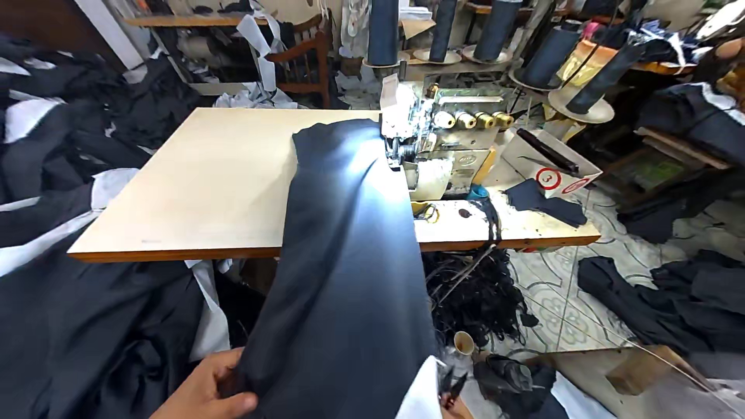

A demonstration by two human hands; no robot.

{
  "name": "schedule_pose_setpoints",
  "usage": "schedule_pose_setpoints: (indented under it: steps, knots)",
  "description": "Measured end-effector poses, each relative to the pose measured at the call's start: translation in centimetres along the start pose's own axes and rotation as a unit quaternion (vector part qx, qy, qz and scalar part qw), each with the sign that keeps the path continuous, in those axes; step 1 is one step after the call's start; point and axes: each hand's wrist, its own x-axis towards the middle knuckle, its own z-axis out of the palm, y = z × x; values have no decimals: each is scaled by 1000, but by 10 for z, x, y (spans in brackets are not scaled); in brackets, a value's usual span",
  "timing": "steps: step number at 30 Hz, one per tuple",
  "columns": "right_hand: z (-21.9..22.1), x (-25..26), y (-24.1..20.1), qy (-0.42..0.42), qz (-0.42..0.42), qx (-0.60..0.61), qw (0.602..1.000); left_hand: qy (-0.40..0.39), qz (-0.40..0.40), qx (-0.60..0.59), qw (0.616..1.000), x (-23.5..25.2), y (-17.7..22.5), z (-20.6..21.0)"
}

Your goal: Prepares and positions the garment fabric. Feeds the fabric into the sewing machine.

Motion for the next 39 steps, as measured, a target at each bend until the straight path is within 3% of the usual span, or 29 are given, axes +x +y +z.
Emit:
schedule_pose_setpoints:
  steps: [4, 7, 11, 16, 20, 23, 25, 29, 31, 33, 35, 36, 38, 39]
  knots:
    - [-5, 40, 15, 57, -13, -19, 998, 144, -30, 147, 978, 22, -39, 5]
    - [-10, 70, 9, 80, -4, -21, 997, 185, 55, 271, 943, 53, -50, 0]
    - [-16, 115, 3, 70, -29, -71, 995, 270, 115, 367, 882, 89, -31, 0]
    - [-17, 167, -11, 74, -55, -146, 985, 310, 164, 307, 885, 133, 8, -11]
    - [-10, 202, -25, 72, -95, -147, 982, 328, 149, 284, 888, 163, 30, -26]
    - [0, 221, -37, 97, -88, -128, 983, 296, 77, 267, 914, 174, 31, -44]
    - [5, 226, -42, 107, -81, -108, 985, 221, 0, 331, 918, 169, 26, -59]
    - [-5, 204, -29, 30, -70, -135, 988, 57, -211, 480, 850, 141, -2, -81]
    - [-14, 175, -11, 1, -37, -202, 979, 31, -321, 495, 807, 123, -25, -90]
    - [-21, 144, 13, -5, 7, -219, 976, 30, -377, 475, 794, 98, -60, -98]
    - [-24, 120, 32, 15, 9, -163, 986, 23, -398, 403, 824, 76, -86, -95]
    - [-26, 114, 34, 15, -33, -157, 987, 17, -395, 342, 853, 70, -89, -89]
    - [-26, 110, 16, -25, -143, -184, 972, 29, -349, 200, 915, 71, -61, -78]
    - [-24, 111, 1, -63, -196, -194, 959, 56, -279, 151, 947, 76, -30, -76]
